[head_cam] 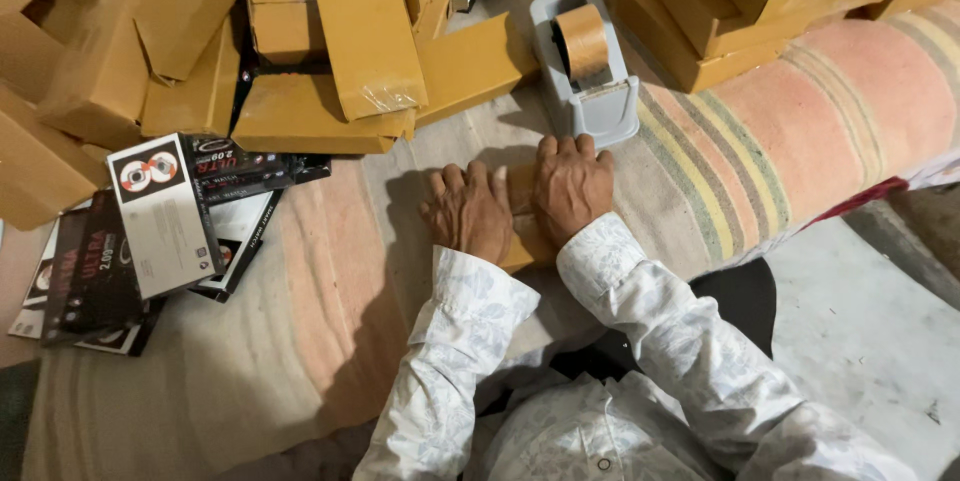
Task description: The person sits on the floor and repeatedly packs small black product boxes into larger brown cardboard boxes. They fold the flaps, apply clear packing tape using a handheld dispenser, and set the sealed boxes aside. The process is repeated for several units.
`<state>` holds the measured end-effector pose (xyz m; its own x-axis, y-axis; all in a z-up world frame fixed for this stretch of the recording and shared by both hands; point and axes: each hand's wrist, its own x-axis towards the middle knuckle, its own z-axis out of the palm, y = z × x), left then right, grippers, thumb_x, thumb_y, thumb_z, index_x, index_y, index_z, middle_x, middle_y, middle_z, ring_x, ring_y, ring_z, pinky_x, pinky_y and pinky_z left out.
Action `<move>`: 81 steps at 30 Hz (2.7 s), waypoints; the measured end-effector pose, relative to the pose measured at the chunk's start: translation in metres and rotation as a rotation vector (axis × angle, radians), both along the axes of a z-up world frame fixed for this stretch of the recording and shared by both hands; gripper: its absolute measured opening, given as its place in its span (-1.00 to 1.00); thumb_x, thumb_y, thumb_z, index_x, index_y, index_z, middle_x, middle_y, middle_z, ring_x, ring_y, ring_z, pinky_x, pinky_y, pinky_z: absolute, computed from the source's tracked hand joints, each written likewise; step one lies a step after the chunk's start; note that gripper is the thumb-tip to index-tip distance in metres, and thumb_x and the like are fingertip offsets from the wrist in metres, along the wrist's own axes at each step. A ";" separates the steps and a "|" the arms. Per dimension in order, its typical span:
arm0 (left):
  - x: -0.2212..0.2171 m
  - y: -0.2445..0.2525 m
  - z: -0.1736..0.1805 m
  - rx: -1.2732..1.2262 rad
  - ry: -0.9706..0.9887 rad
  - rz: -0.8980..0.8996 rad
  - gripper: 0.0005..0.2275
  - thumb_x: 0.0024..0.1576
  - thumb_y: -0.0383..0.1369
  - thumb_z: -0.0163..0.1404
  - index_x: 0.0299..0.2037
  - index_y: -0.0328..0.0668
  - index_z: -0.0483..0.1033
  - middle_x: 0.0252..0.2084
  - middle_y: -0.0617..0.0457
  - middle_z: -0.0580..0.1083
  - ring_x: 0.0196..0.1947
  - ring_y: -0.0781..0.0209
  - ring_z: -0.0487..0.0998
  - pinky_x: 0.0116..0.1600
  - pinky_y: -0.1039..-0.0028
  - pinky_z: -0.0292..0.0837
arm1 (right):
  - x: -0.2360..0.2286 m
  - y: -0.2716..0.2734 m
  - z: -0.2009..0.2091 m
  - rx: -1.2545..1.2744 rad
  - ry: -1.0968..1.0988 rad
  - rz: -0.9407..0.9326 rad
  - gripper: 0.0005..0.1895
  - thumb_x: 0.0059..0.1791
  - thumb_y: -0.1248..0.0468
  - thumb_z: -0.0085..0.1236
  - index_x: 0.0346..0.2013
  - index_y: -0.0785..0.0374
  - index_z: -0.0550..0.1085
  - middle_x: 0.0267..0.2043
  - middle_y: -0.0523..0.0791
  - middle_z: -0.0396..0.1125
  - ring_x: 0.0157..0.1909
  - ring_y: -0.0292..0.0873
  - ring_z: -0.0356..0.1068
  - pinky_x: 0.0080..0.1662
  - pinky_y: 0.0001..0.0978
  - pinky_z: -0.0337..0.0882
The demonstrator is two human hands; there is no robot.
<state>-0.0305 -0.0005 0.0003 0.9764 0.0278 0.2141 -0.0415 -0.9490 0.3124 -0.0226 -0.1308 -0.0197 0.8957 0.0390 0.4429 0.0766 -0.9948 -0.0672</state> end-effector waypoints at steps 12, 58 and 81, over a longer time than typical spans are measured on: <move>-0.002 0.003 -0.004 -0.025 -0.029 0.026 -0.68 0.30 -0.12 -0.26 -0.06 -0.13 0.48 0.00 -0.06 0.46 0.13 -0.06 0.36 0.13 -0.10 0.27 | -0.006 -0.010 -0.005 0.185 -0.074 0.060 -0.80 0.03 0.31 -0.03 -0.09 0.31 0.45 -0.22 0.00 0.41 -0.07 0.06 0.37 -0.18 -0.05 0.36; -0.040 0.034 -0.029 0.017 -0.220 -0.066 -0.50 0.24 -0.09 -0.15 0.35 -0.10 0.24 0.36 -0.32 0.17 0.25 -0.44 0.20 0.16 -0.18 0.19 | -0.037 0.005 -0.001 -0.094 -0.307 0.200 -0.38 0.05 -0.08 -0.21 0.22 0.29 0.36 0.20 0.20 0.28 0.26 0.22 0.22 0.20 0.19 0.15; 0.023 0.031 -0.025 -0.094 -0.024 0.018 -0.59 0.30 -0.01 -0.20 -0.06 -0.22 0.51 0.07 -0.27 0.44 0.13 -0.38 0.36 0.11 -0.14 0.29 | 0.021 0.010 -0.007 0.049 0.158 0.070 -0.53 0.06 -0.14 -0.02 -0.19 0.19 0.55 -0.15 0.05 0.46 -0.06 0.10 0.41 -0.05 0.09 0.32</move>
<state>-0.0076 0.0306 -0.0243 0.9703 0.0664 0.2327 -0.0332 -0.9161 0.3996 -0.0014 -0.1208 -0.0266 0.9501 0.0857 0.2998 0.1304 -0.9826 -0.1322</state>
